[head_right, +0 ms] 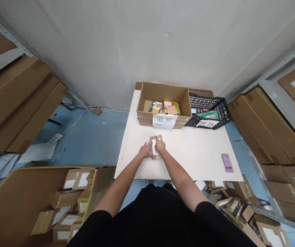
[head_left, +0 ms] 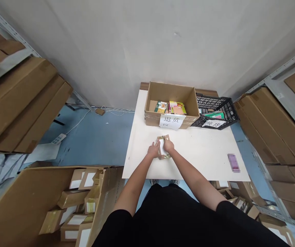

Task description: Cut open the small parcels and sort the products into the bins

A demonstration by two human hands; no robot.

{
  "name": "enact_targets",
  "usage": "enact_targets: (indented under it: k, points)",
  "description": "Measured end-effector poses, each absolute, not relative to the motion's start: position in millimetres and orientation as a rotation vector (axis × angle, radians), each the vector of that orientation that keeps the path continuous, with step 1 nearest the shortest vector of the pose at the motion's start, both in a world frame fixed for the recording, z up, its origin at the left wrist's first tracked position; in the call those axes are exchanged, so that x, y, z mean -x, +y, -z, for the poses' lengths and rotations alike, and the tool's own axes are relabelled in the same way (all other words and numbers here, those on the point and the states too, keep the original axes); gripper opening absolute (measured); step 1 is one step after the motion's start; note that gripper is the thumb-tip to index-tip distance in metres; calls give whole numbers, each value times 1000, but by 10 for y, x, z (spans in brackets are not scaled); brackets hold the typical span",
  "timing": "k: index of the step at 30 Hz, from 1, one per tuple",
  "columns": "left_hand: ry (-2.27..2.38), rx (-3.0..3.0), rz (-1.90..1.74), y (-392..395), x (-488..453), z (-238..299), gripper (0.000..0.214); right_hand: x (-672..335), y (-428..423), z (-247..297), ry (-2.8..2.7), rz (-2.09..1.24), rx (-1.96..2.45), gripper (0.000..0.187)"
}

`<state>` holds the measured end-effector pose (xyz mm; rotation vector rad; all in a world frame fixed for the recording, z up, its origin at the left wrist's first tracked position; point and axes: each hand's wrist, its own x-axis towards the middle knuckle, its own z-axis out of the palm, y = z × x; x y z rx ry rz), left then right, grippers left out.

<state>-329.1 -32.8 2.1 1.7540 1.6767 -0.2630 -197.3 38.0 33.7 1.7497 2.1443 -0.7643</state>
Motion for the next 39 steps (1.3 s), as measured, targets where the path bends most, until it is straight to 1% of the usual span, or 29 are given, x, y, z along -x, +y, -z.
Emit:
enact_targets:
  k: [3, 7, 12, 15, 20, 25, 27, 29, 31, 34, 36, 39]
  points:
    - [1681, -1782, 301, -306, 3324, -24, 119, 1940, 333, -342, 2116, 787, -1716, 61]
    - [1719, -1788, 306, -308, 3299, -12, 116, 1818, 278, -381, 2088, 903, -1726, 51]
    - [1766, -1808, 254, -352, 3367, -32, 113, 1498, -10, -332, 1941, 1352, -1828, 40]
    - [1784, -1826, 204, -388, 3370, -45, 108, 1244, -291, -278, 1874, 1474, -1830, 32]
    - [1823, -1821, 197, -504, 3085, -68, 99, 913, -450, -312, 1869, 1416, -1861, 31]
    - [1926, -1790, 210, -607, 2644, -118, 99, 584, -296, -457, 1824, 1420, -1971, 18]
    - [1967, -1775, 219, -643, 2474, -131, 99, 403, -303, -516, 1820, 1394, -1956, 17]
    - [2004, -1757, 224, -691, 2316, -130, 92, 225, -361, -567, 1835, 1353, -1931, 22]
    - [2030, -1738, 217, -748, 2185, -118, 86, 100, -434, -601, 1936, 1287, -1935, 32]
    - [2049, -1706, 193, -807, 2073, -94, 83, 88, -463, -608, 2165, 1119, -1918, 44]
    - [2045, -1698, 176, -801, 2053, -88, 83, 178, -396, -584, 2245, 1025, -1852, 47]
    - [2022, -1677, 207, -733, 2050, -96, 81, 321, -226, -525, 2251, 985, -1754, 46]
